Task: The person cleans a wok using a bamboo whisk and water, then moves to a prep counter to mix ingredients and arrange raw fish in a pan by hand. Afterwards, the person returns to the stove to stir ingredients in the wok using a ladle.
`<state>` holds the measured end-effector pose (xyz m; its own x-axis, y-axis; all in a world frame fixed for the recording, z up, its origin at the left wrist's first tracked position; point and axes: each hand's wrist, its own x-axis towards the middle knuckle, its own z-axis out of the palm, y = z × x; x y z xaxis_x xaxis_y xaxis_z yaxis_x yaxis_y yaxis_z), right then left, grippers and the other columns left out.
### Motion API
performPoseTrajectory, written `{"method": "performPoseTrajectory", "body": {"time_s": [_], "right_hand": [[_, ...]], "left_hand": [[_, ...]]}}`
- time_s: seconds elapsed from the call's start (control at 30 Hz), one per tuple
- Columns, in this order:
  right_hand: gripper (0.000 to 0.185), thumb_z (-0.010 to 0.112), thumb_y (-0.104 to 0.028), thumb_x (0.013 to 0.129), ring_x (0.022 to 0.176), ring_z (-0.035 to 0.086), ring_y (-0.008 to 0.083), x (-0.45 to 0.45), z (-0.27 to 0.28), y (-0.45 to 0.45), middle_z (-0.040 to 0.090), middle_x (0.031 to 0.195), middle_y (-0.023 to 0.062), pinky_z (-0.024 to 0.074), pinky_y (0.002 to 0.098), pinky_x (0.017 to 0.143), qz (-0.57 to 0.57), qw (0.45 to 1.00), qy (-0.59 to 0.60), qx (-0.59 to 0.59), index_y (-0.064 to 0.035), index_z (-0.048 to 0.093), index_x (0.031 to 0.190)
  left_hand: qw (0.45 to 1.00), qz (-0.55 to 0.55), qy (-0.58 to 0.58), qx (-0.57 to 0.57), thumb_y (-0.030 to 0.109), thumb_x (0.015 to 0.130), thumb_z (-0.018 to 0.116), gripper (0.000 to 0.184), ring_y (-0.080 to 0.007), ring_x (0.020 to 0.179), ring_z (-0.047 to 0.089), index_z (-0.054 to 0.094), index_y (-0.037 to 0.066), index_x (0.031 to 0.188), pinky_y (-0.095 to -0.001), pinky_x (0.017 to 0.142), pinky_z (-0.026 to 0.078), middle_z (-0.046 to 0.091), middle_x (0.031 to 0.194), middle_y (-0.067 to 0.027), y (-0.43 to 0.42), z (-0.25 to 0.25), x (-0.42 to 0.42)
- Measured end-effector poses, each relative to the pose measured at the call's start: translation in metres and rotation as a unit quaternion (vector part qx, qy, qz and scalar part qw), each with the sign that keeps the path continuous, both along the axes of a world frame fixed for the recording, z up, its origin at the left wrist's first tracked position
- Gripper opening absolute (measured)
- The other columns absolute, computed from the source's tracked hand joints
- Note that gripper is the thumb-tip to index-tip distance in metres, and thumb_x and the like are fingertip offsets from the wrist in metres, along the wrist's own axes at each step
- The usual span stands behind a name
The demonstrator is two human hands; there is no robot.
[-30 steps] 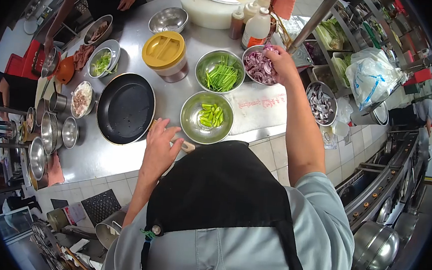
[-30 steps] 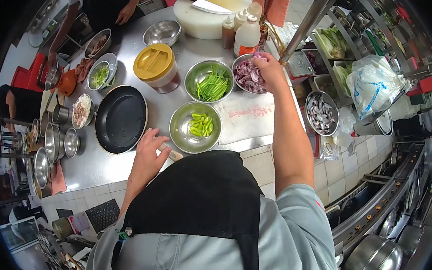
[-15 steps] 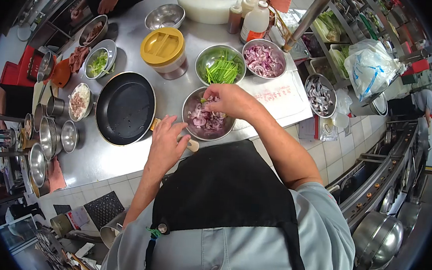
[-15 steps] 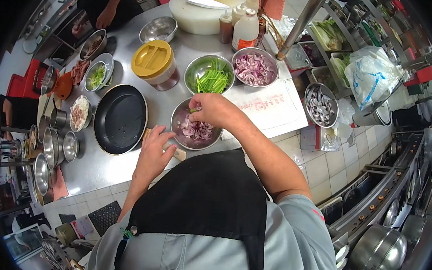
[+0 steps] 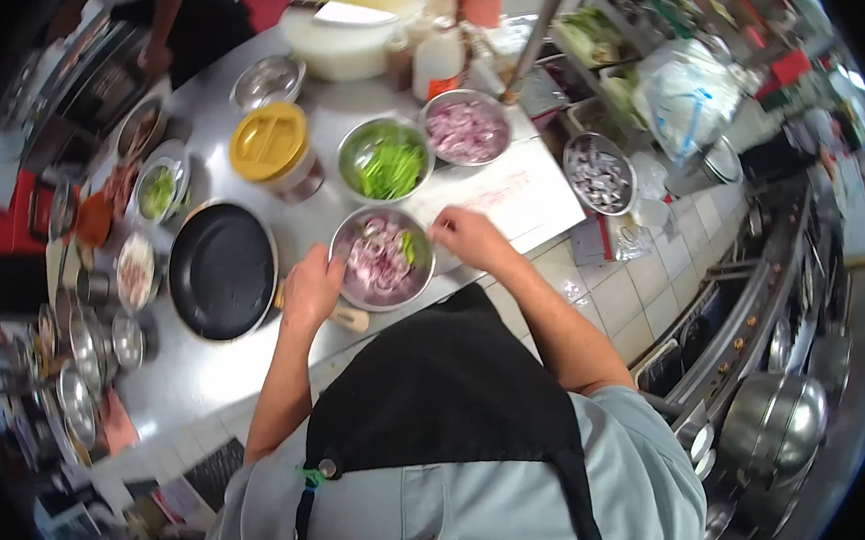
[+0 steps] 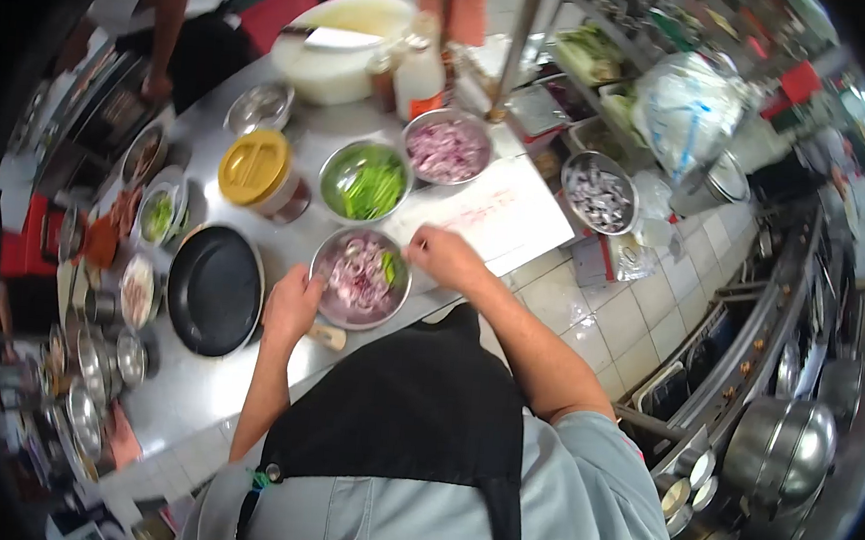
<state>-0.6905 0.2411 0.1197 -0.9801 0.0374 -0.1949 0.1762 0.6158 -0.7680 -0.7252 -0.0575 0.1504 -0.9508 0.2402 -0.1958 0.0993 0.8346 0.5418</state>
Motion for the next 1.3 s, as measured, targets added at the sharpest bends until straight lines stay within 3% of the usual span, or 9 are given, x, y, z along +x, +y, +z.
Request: {"method": "performPoseTrajectory", "body": {"time_s": [0.07, 0.13, 0.2, 0.33, 0.53, 0.73, 0.8, 0.97, 1.3], "right_hand": [[0.027, 0.072, -0.032, 0.096, 0.066, 0.069, 0.0205, 0.02, -0.009, 0.001, 0.07, 0.078, 0.0101, 0.0566, 0.0379, 0.057, -0.035, 0.979, -0.117, -0.165, -0.0049, 0.069, 0.1], [0.027, 0.069, -0.031, 0.098, 0.061, 0.066, 0.0147, 0.038, -0.008, 0.0, 0.067, 0.075, 0.0062, 0.0547, 0.033, 0.049, -0.055, 0.957, -0.151, -0.243, -0.0051, 0.062, 0.103], [0.032, 0.067, -0.031, 0.099, 0.065, 0.067, 0.0145, 0.05, -0.007, 0.003, 0.066, 0.079, 0.0077, 0.0559, 0.0316, 0.053, -0.047, 0.96, -0.168, -0.219, -0.0036, 0.056, 0.11], [0.029, 0.066, -0.027, 0.1, 0.056, 0.062, 0.015, 0.063, 0.019, 0.029, 0.057, 0.071, 0.0044, 0.053, 0.0322, 0.049, -0.092, 0.95, -0.15, -0.259, -0.0069, 0.045, 0.094], [0.031, 0.066, -0.026, 0.1, 0.049, 0.058, 0.0136, 0.091, 0.033, 0.109, 0.054, 0.07, 0.0032, 0.0477, 0.031, 0.045, -0.155, 0.942, -0.07, -0.289, -0.0088, 0.042, 0.09], [0.026, 0.067, -0.03, 0.101, 0.07, 0.065, 0.0119, 0.127, 0.03, 0.246, 0.061, 0.083, 0.0013, 0.0525, 0.0302, 0.053, -0.173, 0.956, -0.046, -0.233, -0.0067, 0.055, 0.1], [0.031, 0.069, -0.031, 0.1, 0.076, 0.068, 0.0125, 0.136, 0.032, 0.301, 0.068, 0.095, 0.0044, 0.0549, 0.0311, 0.063, -0.165, 0.971, -0.021, -0.173, -0.0044, 0.062, 0.116], [0.044, 0.069, -0.034, 0.097, 0.091, 0.072, 0.0295, 0.143, 0.078, 0.423, 0.073, 0.106, 0.0171, 0.0558, 0.0415, 0.081, -0.131, 0.989, 0.067, 0.024, -0.0002, 0.063, 0.125], [0.044, 0.068, -0.034, 0.096, 0.106, 0.069, 0.0406, 0.04, 0.195, 0.548, 0.072, 0.113, 0.0239, 0.0541, 0.048, 0.093, -0.045, 0.973, 0.158, 0.165, 0.0009, 0.066, 0.123]], "left_hand": [[0.997, -0.034, 0.034, 0.062, 0.028, 0.095, 0.059, 0.031, -0.0458, 0.076, 0.062, 0.057, -0.003, 0.091, -0.0549, 0.072, 0.045, 0.063, 0.079, -0.027, -0.004, -0.03, -0.006], [0.986, -0.035, -0.067, 0.147, 0.026, 0.093, 0.06, 0.032, -0.0309, 0.067, 0.053, 0.053, -0.004, 0.084, -0.047, 0.065, 0.043, 0.056, 0.072, -0.0209, 0.004, -0.016, -0.006], [0.986, -0.062, -0.054, 0.147, 0.025, 0.093, 0.061, 0.033, -0.02, 0.066, 0.047, 0.049, -0.003, 0.08, -0.0413, 0.062, 0.042, 0.05, 0.068, -0.0156, 0.008, -0.012, -0.004], [0.979, -0.077, -0.064, 0.175, 0.025, 0.093, 0.064, 0.035, -0.0167, 0.065, 0.045, 0.047, -0.001, 0.078, -0.0404, 0.06, 0.04, 0.047, 0.065, -0.0103, 0.041, 0.017, -0.002], [0.942, -0.127, -0.14, 0.277, 0.02, 0.094, 0.065, 0.029, -0.0109, 0.063, 0.046, 0.048, 0.005, 0.076, -0.0328, 0.056, 0.043, 0.05, 0.067, -0.0019, 0.131, 0.021, -0.014], [0.871, -0.086, -0.324, 0.359, 0.014, 0.096, 0.064, 0.018, -0.0112, 0.062, 0.059, 0.055, 0.007, 0.082, -0.0284, 0.055, 0.053, 0.06, 0.072, -0.0011, 0.256, -0.018, 0.013], [0.869, -0.085, -0.324, 0.364, 0.012, 0.096, 0.063, 0.013, -0.0122, 0.064, 0.062, 0.06, 0.005, 0.086, -0.0273, 0.057, 0.054, 0.064, 0.075, -0.0026, 0.301, -0.032, 0.02], [0.854, -0.026, -0.327, 0.404, 0.009, 0.097, 0.06, 0.009, -0.0142, 0.073, 0.068, 0.063, 0.001, 0.096, -0.0291, 0.065, 0.06, 0.07, 0.088, -0.0069, 0.406, -0.011, 0.039], [0.842, 0.016, -0.323, 0.431, 0.009, 0.096, 0.059, 0.01, -0.015, 0.079, 0.069, 0.063, -0.001, 0.099, -0.0298, 0.069, 0.062, 0.071, 0.094, -0.0084, 0.487, 0.003, 0.034]]}}
